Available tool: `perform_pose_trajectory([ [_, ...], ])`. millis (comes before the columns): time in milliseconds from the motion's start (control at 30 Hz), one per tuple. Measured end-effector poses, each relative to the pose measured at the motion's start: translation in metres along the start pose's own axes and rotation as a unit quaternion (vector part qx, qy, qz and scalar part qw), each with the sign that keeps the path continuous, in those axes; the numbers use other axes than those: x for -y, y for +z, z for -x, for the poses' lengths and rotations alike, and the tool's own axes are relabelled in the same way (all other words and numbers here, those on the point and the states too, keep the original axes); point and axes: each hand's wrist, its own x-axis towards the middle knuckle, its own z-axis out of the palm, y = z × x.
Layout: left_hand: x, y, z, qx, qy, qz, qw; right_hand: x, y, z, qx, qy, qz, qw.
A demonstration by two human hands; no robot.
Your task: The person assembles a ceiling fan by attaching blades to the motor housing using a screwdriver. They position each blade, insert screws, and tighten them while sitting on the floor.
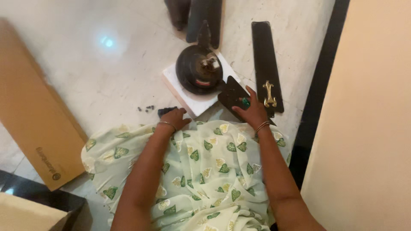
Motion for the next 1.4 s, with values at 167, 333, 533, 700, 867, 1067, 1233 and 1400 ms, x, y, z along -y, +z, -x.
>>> perform_pose_trajectory([
  [167,0.014,0.006,-0.011,-0.006,0.0,-0.01,1.0,-0.093,-0.016,-0.015,0.081,0.043,0.1,0.991],
  [333,0.028,0.012,-0.009,-0.035,0.0,0.017,0.999,-0.091,0.03,-0.03,0.222,0.117,0.214,0.944],
  [533,0.028,0.011,0.003,-0.04,-0.003,0.027,0.999,-0.091,0.037,-0.033,0.238,0.138,0.194,0.942],
  [700,0.024,0.006,0.003,-0.03,-0.009,0.006,0.999,-0.108,0.038,-0.042,0.269,0.138,0.192,0.934],
  [867,0.022,0.006,0.005,-0.031,-0.026,0.008,0.999,-0.118,0.037,-0.049,0.271,0.133,0.175,0.937],
  [1067,0.023,0.006,0.003,-0.028,-0.029,-0.006,0.999,-0.11,0.033,-0.042,0.257,0.127,0.169,0.943],
  [1233,0.024,0.008,0.003,-0.029,-0.036,-0.016,0.999,-0.104,0.03,-0.04,0.252,0.137,0.171,0.942],
  [1400,0.024,0.008,0.003,-0.032,-0.02,-0.007,0.999,-0.105,0.035,-0.042,0.246,0.115,0.178,0.946],
])
